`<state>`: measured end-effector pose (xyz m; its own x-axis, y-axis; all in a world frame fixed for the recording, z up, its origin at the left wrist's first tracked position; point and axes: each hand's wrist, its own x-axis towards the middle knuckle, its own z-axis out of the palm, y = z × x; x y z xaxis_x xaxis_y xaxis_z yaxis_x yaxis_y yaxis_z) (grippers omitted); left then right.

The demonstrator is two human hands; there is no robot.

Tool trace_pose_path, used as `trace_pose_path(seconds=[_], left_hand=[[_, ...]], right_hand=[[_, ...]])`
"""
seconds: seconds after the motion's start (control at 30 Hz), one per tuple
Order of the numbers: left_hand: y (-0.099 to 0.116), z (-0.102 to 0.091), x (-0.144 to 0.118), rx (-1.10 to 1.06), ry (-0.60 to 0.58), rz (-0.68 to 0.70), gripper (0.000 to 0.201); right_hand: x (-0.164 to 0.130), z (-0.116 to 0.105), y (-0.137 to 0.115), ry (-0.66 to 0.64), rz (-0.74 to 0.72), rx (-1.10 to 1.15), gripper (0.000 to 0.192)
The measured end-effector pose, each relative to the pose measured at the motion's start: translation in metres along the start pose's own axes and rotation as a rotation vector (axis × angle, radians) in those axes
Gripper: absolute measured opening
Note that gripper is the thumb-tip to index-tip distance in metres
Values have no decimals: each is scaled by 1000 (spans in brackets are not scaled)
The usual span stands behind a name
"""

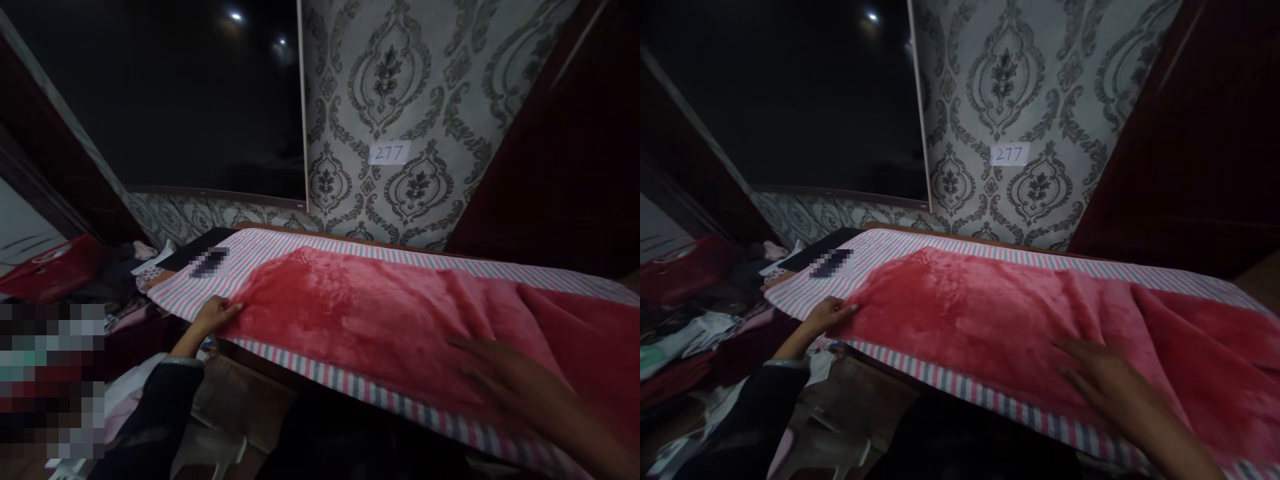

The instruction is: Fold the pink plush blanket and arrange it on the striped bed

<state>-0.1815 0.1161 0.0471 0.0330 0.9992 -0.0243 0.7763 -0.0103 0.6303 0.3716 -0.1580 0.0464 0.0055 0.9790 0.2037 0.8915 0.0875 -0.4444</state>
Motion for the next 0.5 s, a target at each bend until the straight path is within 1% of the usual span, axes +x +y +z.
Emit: trace_pose_path(seconds=[0.07, 0.13, 0.2, 0.23, 0.27, 0.3, 0.33, 0.37, 0.4, 0.43, 0.47, 0.5], left_hand=[[11, 1, 4, 38, 39, 47, 49], [22, 4, 6, -19, 76, 62, 42], [34, 8, 4, -167, 73, 66, 38], [41, 10, 2, -286, 38, 77, 35], [50, 13, 0, -436, -22, 92, 34], [60, 16, -4, -606, -100, 106, 34], [71, 19, -7, -782, -178, 112, 36], [83, 23, -10, -947, -239, 110, 38], [95, 27, -12, -1090, -275, 101, 38], [106, 31, -12, -1202, -294, 94, 37], [117, 35, -11, -1281, -306, 100, 35], [125, 38, -9, -1330, -316, 122, 34]], right_hand=[[33, 4, -37, -82, -64, 56, 53], [68, 17, -74, -211, -146, 163, 47], [102, 37, -108, -341, -228, 332, 45], [118, 50, -123, -385, -248, 434, 47], [132, 64, -137, -403, -250, 537, 53], [146, 79, -151, -390, -242, 628, 65], [158, 95, -165, -369, -241, 696, 82], [169, 111, -178, -322, -255, 732, 101], [179, 125, -191, -261, -280, 740, 118], [189, 138, -204, -190, -297, 750, 128], [199, 147, -215, -100, -295, 772, 129], [210, 153, -224, -6, -269, 812, 122]])
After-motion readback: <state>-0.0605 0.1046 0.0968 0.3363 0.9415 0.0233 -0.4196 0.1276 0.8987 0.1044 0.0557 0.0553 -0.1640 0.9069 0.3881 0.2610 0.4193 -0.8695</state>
